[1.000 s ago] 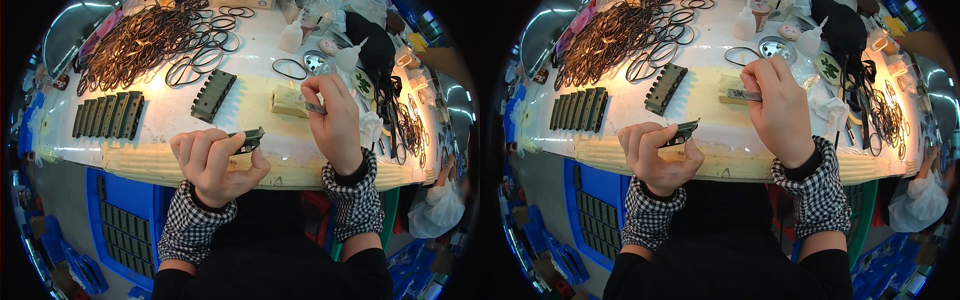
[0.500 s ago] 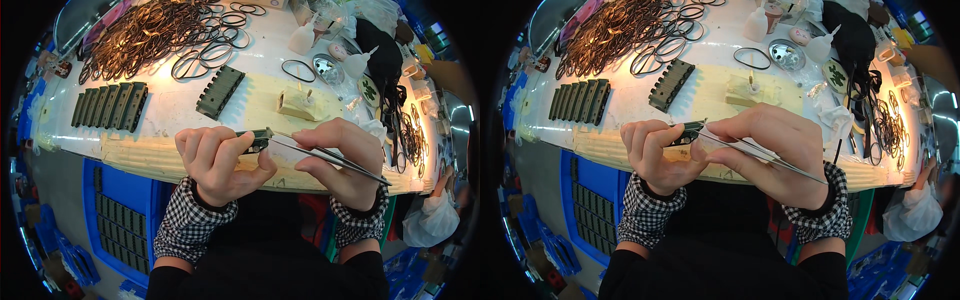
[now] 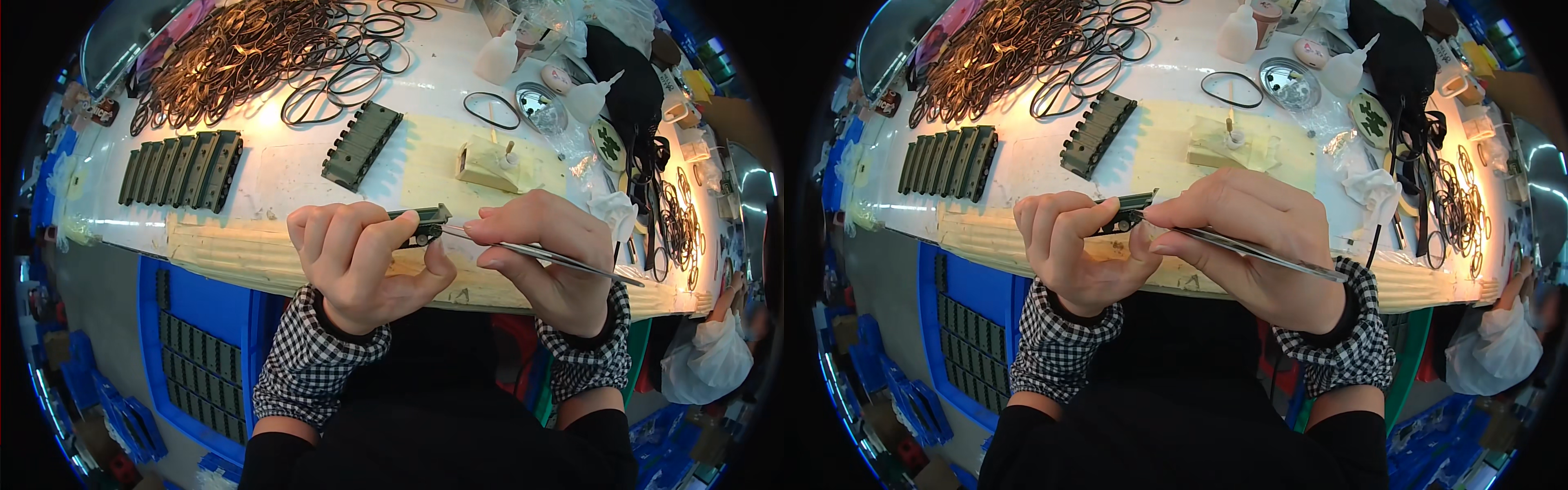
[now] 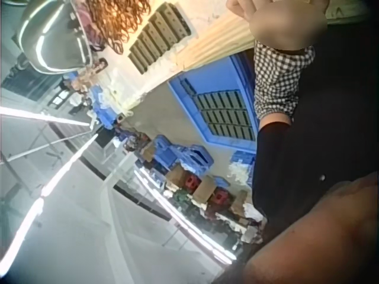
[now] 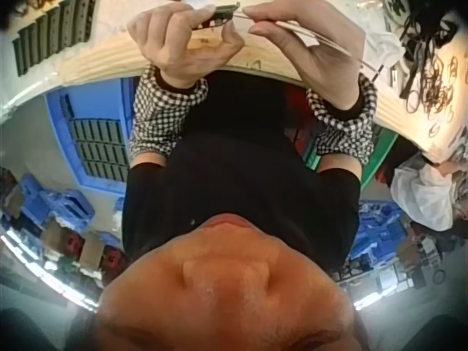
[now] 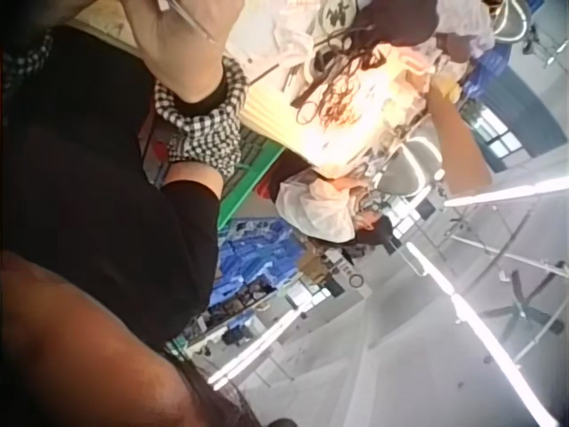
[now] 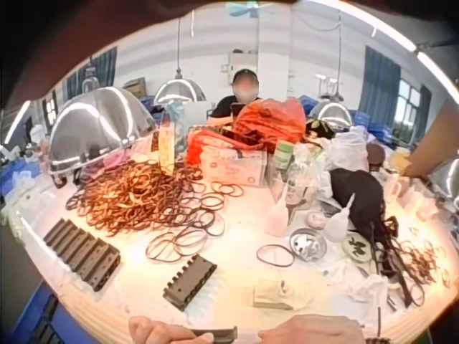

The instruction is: Assembling small components by inserting a loop into a housing and using tweezers for alignment at a workbench.

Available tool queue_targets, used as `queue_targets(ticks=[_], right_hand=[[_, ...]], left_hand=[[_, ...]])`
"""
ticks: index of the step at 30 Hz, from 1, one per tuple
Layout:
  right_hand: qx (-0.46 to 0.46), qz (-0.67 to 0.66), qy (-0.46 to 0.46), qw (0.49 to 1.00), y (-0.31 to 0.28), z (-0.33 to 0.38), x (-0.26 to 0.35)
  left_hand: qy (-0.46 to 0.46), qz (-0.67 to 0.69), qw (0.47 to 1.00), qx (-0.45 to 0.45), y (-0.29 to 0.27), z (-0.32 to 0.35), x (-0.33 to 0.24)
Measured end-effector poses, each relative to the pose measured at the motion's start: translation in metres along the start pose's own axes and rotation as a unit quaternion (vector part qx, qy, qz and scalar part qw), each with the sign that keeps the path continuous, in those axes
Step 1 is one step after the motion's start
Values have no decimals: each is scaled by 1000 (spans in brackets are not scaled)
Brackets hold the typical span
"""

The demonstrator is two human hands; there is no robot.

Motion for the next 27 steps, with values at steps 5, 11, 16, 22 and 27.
queue_targets(ticks=[5, 11, 16, 22, 27], right_hand=[[6, 27, -39, 999, 1, 0, 6], [15, 48, -73, 996, 4, -1, 13], [86, 72, -68, 991, 12, -2, 5], [111, 89, -152, 978, 19, 3, 7], [120, 87, -154, 977, 21, 7, -2]], left_hand=[[0, 1, 1000, 0, 0, -1, 0], [9, 11, 1000, 15, 2, -5, -1], [30, 40, 997, 52, 12, -3, -6], [39, 46, 995, 76, 19, 0, -11], [36, 51, 993, 104, 25, 0, -11]])
Point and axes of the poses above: each hand's wrist, its own z-axis away from the middle knuckle, its own y-axis out of the palm, x = y × z, the point moved 10 cm from there along -z, towards the middle knuckle, and after that the axes turned 8 degrees about y, right-handed, at the moved point
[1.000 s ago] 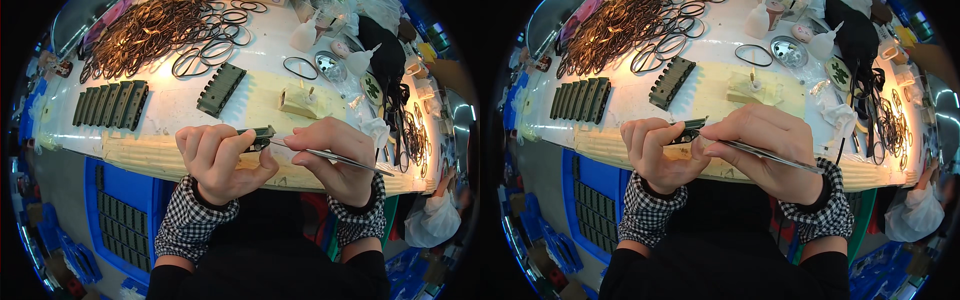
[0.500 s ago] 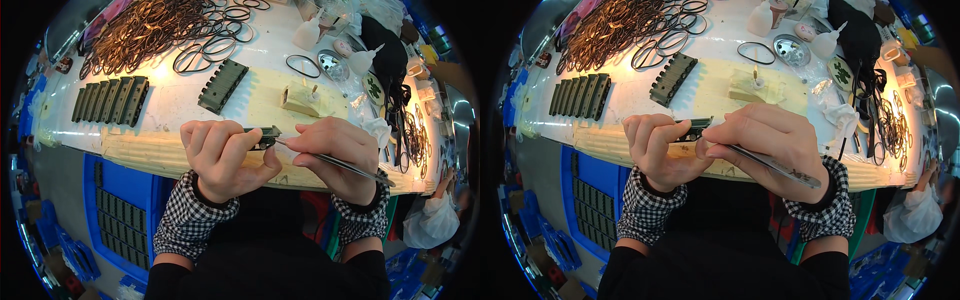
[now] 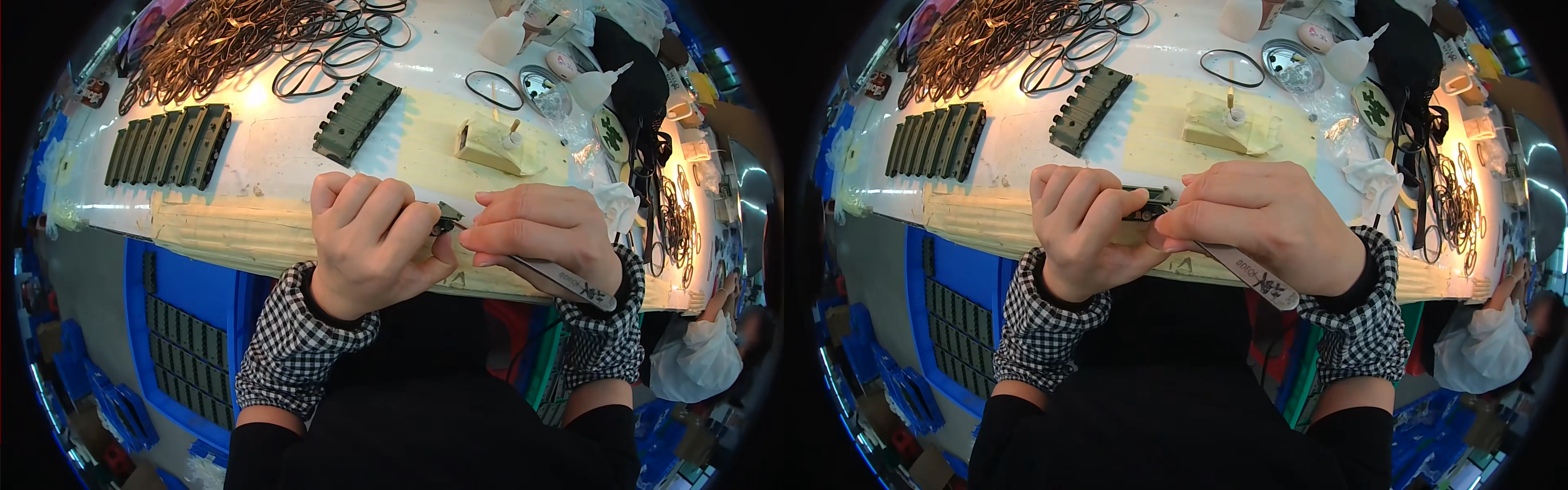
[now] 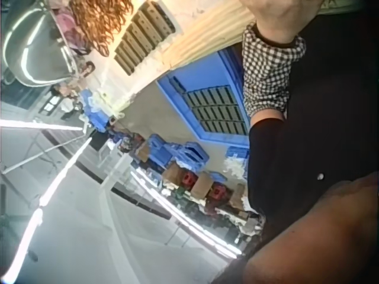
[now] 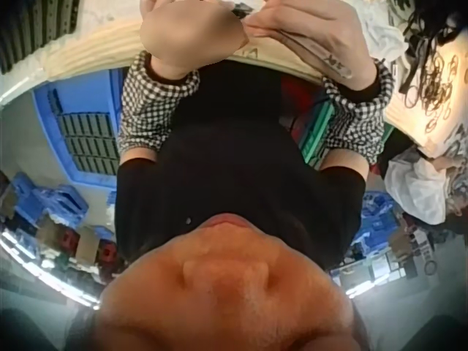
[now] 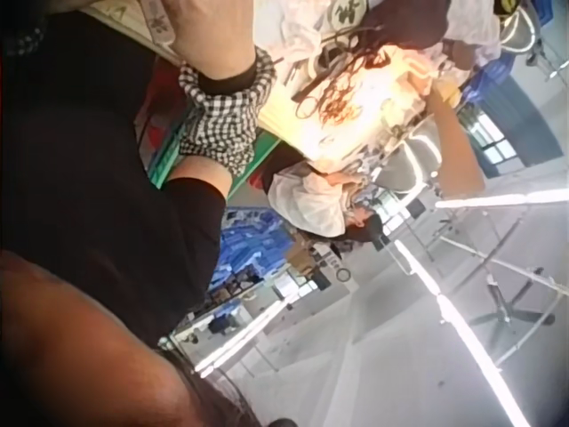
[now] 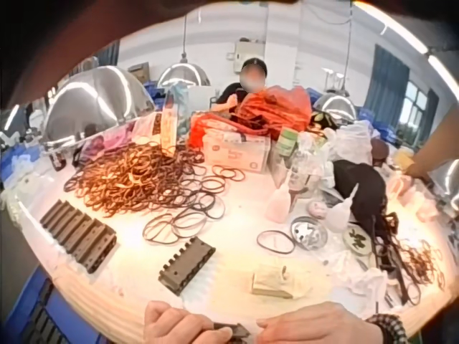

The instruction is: Assembling small components by inserting a loop into a housing and using tweezers for alignment at a workbench.

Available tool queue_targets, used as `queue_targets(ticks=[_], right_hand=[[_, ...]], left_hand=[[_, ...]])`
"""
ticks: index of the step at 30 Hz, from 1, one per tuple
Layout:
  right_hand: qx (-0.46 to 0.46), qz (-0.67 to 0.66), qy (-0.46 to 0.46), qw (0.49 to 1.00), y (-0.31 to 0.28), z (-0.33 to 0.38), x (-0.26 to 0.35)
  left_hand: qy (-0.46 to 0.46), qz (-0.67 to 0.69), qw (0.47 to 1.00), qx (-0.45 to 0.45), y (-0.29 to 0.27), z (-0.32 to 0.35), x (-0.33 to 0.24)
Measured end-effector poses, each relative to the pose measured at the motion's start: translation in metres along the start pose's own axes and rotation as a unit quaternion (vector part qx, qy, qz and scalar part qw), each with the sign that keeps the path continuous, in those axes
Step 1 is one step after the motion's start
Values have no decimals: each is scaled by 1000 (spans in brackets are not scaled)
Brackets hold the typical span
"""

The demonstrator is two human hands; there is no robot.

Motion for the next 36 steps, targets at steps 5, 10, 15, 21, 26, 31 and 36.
queue_targets(ticks=[5, 10, 15, 21, 26, 31, 36], right_hand=[[1, 3, 9, 1000, -1, 0, -2], [-56, -29, 26, 998, -11, 1, -2], [-161, -182, 115, 963, -40, 20, -2], [-155, -244, 191, 938, -8, 23, -9], [-117, -343, 183, 914, 10, 22, -10], [-64, -409, 231, 880, 16, 23, -13], [-56, -413, 231, 879, 19, 28, -15]], left_hand=[[-1, 3, 1000, -1, 1, 1, 0], [-12, 1, 1000, 0, -1, -1, 3], [-31, 1, 999, -25, -18, -4, 2], [-84, 71, 992, -64, -28, -1, 5], [-102, 134, 983, -68, -28, 1, -1], [-104, 141, 983, -60, -32, 1, -6], [-112, 132, 983, -55, -31, 7, -11]])
Point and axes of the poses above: each hand's wrist, its own z-axis away from the middle knuckle, its own y-axis out of the palm, x = y × z, the point moved 10 cm from there along -z, towards the middle knuckle, and after that the axes turned 8 degrees about y, right-handed, at the moved point
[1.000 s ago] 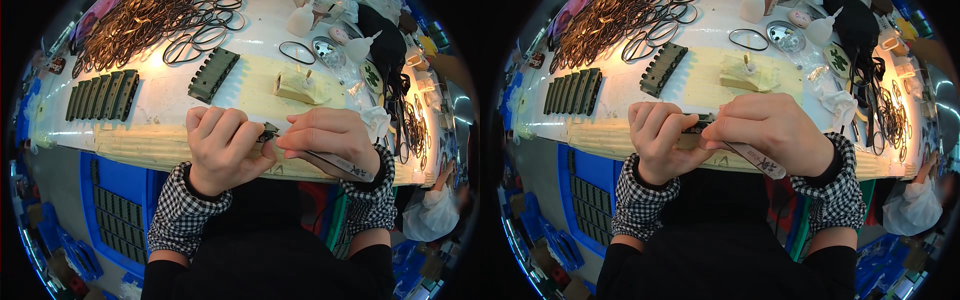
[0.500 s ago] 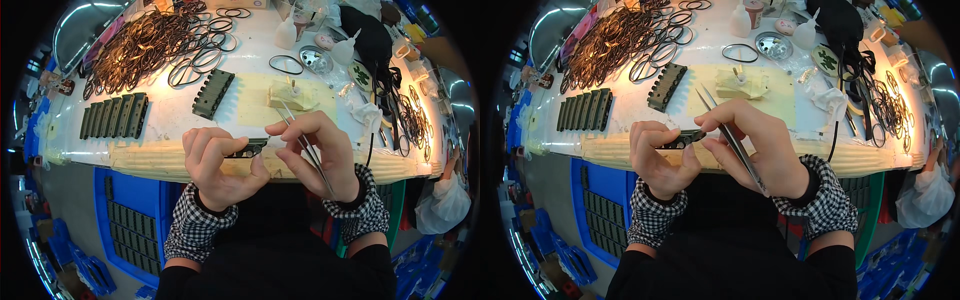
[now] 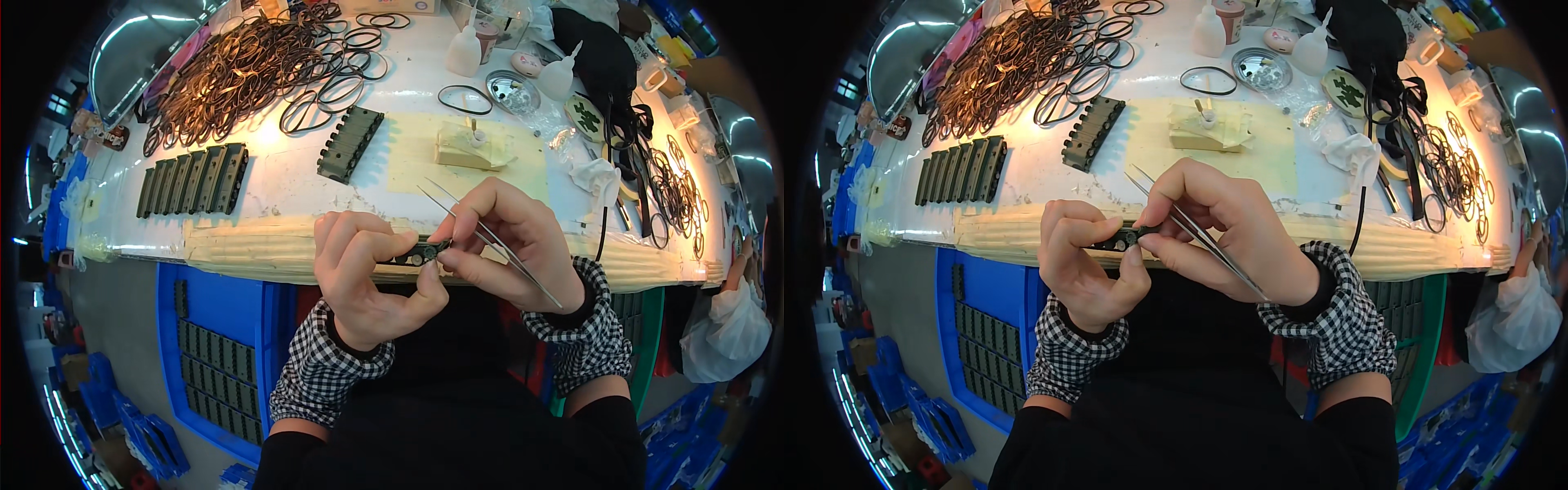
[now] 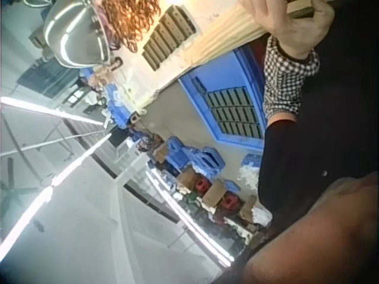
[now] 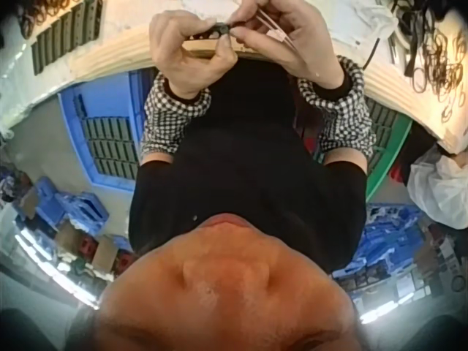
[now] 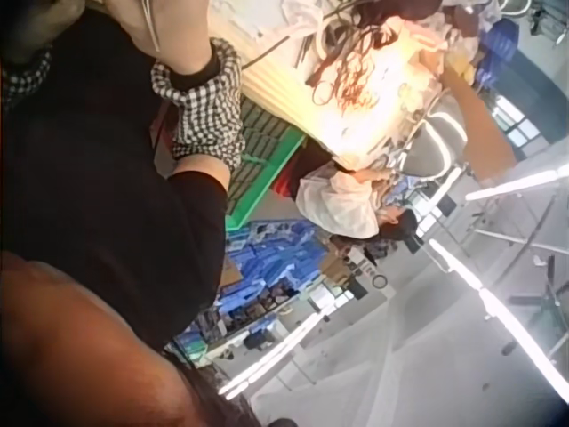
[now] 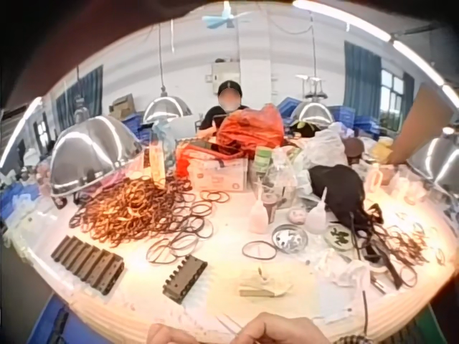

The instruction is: Assembling small components by inserting a loop into a housing and using tweezers for alignment at a workbench.

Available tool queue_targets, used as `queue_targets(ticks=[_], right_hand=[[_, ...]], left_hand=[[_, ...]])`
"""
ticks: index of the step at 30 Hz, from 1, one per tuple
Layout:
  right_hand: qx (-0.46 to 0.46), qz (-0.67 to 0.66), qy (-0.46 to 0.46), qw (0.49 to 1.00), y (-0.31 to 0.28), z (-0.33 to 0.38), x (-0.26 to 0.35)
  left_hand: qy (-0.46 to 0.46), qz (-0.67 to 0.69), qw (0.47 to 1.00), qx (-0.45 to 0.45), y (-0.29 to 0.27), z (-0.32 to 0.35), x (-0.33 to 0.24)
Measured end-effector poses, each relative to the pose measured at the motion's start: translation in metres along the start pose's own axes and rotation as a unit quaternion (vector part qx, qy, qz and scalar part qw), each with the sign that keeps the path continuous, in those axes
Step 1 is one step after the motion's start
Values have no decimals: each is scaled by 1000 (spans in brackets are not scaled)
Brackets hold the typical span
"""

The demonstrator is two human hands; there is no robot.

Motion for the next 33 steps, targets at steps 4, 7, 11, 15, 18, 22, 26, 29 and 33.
queue_targets(ticks=[4, 7, 11, 15, 18, 22, 26, 29, 33], right_hand=[[5, -9, 14, 1000, 0, 3, -2], [0, -10, 22, 1000, -1, 4, -4], [-39, 59, 30, 997, -4, 2, 6], [-101, 221, -110, 964, -5, 5, 45], [-123, 184, -132, 966, -6, 5, 41], [-130, 159, -82, 975, -10, 3, 39], [-121, 159, -47, 979, -13, 2, 38], [-115, 165, -51, 978, -14, 1, 41], [-104, 201, -73, 971, -12, -1, 47]], left_hand=[[2, 6, 1000, 3, 1, 3, -3], [-17, 31, 999, 3, 3, 6, 0], [-131, 176, 975, -26, 8, 17, 16], [-288, 430, 852, -82, 29, 34, 37], [-368, 531, 760, -77, 48, 39, 31], [-407, 594, 690, -68, 55, 43, 28], [-378, 585, 716, -43, 51, 39, 29], [-374, 569, 733, 5, 52, 36, 31], [-415, 554, 721, 15, 56, 40, 33]])
Point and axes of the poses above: each hand's wrist, its own z-axis away from the middle knuckle, its own y-axis out of the palm, x = y × z, the point moved 10 cm from there along -z, towards the middle knuckle, and after that the axes turned 8 degrees about y, right-handed, at the moved point
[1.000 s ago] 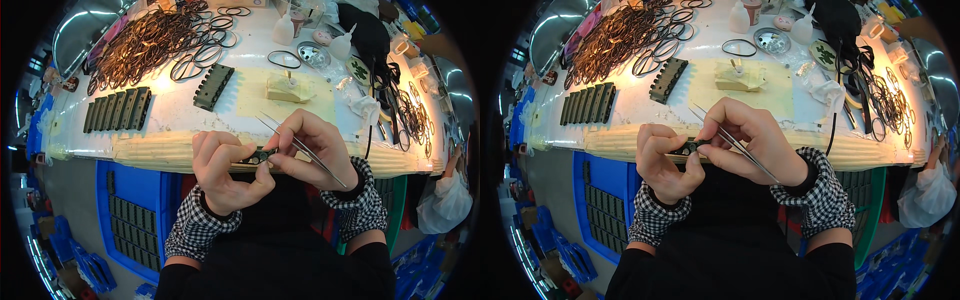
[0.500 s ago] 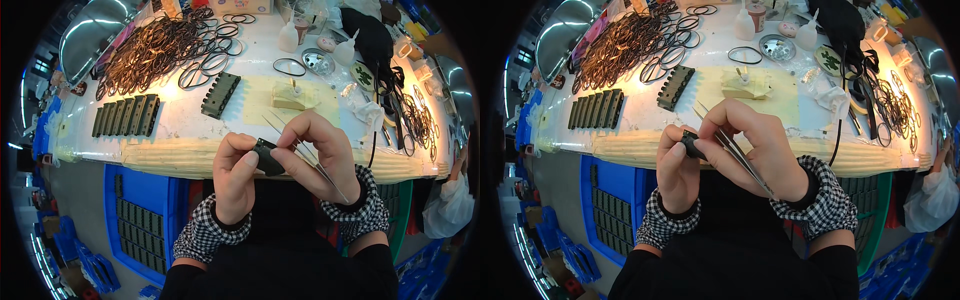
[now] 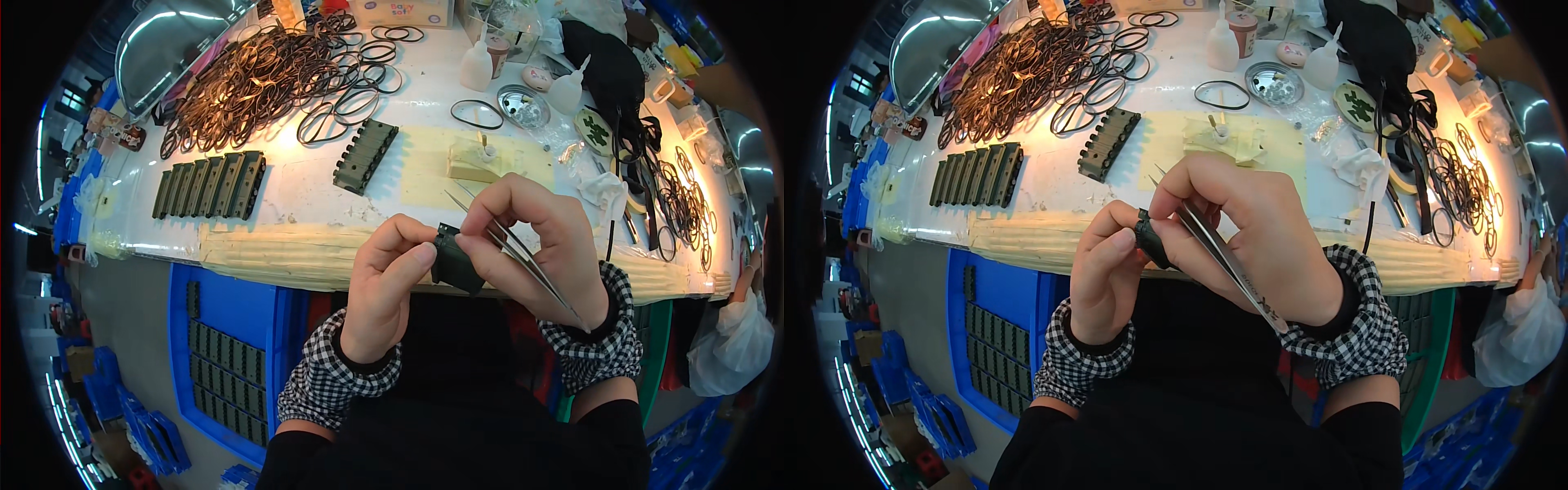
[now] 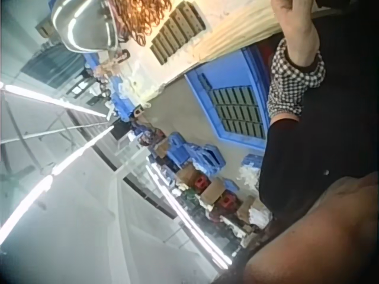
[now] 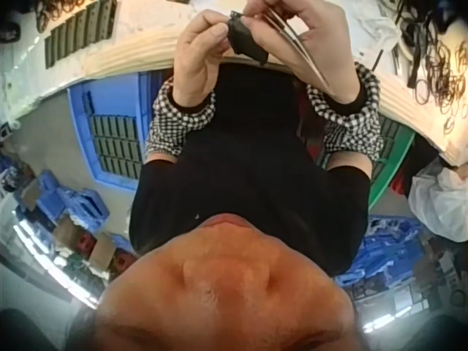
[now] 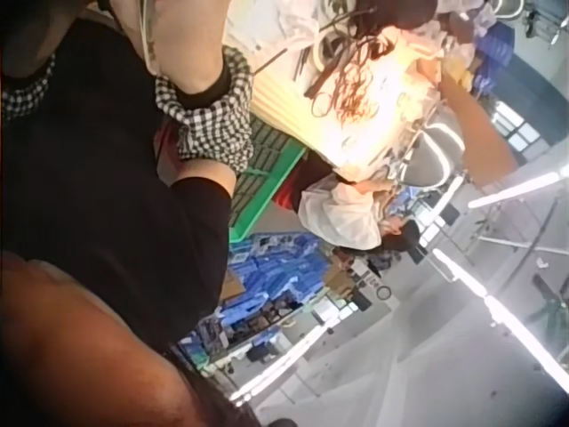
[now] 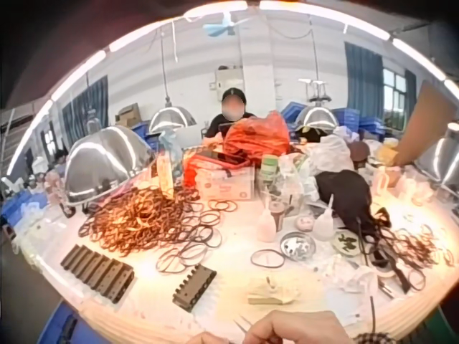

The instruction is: Assembling small components by inserting a loop into a housing and using tweezers for alignment at a workbench.

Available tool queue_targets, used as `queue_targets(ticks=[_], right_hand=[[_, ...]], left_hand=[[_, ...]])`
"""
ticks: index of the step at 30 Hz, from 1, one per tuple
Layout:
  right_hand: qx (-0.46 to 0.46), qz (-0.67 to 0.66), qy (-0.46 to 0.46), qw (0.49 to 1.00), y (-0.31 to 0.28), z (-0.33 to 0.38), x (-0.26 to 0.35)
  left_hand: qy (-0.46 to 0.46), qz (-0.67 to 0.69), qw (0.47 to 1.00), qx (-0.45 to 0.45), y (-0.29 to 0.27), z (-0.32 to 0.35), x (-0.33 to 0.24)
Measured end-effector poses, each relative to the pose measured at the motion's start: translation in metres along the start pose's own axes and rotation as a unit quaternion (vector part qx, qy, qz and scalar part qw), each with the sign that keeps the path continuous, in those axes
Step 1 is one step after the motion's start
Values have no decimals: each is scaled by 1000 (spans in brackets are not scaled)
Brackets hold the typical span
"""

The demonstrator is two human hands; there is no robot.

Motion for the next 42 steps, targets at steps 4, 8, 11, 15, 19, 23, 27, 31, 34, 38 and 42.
queue_targets(ticks=[4, 8, 11, 15, 19, 23, 27, 31, 34, 38, 42], right_hand=[[-1, 22, -16, 1000, 2, -1, 3], [9, 22, -26, 999, 6, -2, 5], [15, 30, -5, 999, 7, -2, 4], [2, 39, -42, 998, 9, -2, 9], [-6, 40, -75, 996, 11, -1, 13], [-1, 41, -70, 997, 13, -1, 10], [5, 22, -41, 999, 14, -2, 5], [31, -42, 25, 998, 8, -5, -15], [28, -123, 86, 988, 2, -10, -33], [29, -170, 124, 977, -3, -15, -44], [-95, -68, 34, 993, -32, -22, -35]], left_hand=[[-33, -19, 999, -4, 1, -1, 5], [-48, 27, 998, -11, 4, 1, 5], [-37, 28, 999, -15, 4, 0, 5], [-19, 36, 999, -14, 3, 0, 3], [-10, 67, 997, -25, 2, 1, 2], [-12, 99, 994, -41, 1, 2, 4], [-17, 96, 995, -26, 4, 2, 3], [-59, 84, 995, 19, 8, 2, 1], [-18, 0, 999, 38, 14, -1, 1], [1, -79, 995, 60, 13, 2, 6], [9, -84, 996, 42, 6, 0, 6]])
Point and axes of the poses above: each hand's wrist, its own z-axis away from the middle knuckle, its own y-axis out of the palm, x = y × z, the point moved 10 cm from there along -z, towards the middle knuckle, and after that the axes turned 8 degrees about y, right-handed, at the moved point
